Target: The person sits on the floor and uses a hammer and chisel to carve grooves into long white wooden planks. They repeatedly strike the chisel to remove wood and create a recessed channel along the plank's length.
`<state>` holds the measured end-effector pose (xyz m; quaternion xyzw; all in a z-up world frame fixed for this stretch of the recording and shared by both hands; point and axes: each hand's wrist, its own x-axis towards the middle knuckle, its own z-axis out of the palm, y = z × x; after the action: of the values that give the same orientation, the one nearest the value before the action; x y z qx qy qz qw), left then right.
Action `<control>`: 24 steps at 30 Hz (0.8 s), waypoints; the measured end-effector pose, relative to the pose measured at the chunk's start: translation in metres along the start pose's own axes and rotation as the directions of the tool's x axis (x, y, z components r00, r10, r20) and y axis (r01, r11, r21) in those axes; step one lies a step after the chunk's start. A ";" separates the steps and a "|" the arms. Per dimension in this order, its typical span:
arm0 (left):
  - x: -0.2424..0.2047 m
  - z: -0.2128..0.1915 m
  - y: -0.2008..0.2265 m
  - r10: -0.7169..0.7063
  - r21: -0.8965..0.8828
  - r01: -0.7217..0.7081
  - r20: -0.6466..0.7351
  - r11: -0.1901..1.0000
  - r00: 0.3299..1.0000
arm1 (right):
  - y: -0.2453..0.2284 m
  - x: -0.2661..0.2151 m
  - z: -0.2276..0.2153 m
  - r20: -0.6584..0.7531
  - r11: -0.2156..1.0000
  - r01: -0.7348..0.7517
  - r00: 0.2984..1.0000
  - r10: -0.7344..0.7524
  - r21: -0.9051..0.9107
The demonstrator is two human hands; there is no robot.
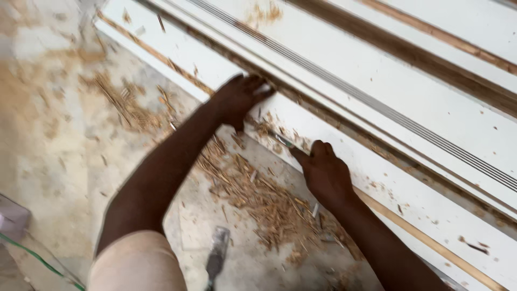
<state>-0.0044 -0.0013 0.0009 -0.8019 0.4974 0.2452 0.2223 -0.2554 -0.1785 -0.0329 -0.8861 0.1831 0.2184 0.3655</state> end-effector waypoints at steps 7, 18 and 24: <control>-0.003 0.003 0.007 0.022 -0.013 -0.022 0.008 1.000 1.000 | 0.057 -0.059 -0.007 0.038 0.911 0.192 0.981 -0.192 -0.364; -0.019 0.004 0.045 0.097 -0.065 -0.097 0.002 0.993 0.995 | 0.113 -0.097 -0.006 -0.052 0.895 0.241 0.959 -0.280 -0.375; -0.035 0.024 0.088 0.145 -0.205 -0.155 -0.065 0.966 0.987 | 0.149 -0.148 -0.010 -0.074 0.913 0.231 0.960 -0.271 -0.336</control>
<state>-0.1020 0.0011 -0.0066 -0.7866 0.5335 0.2926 0.1050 -0.4489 -0.2608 -0.0346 -0.9616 0.0508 0.1433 0.2285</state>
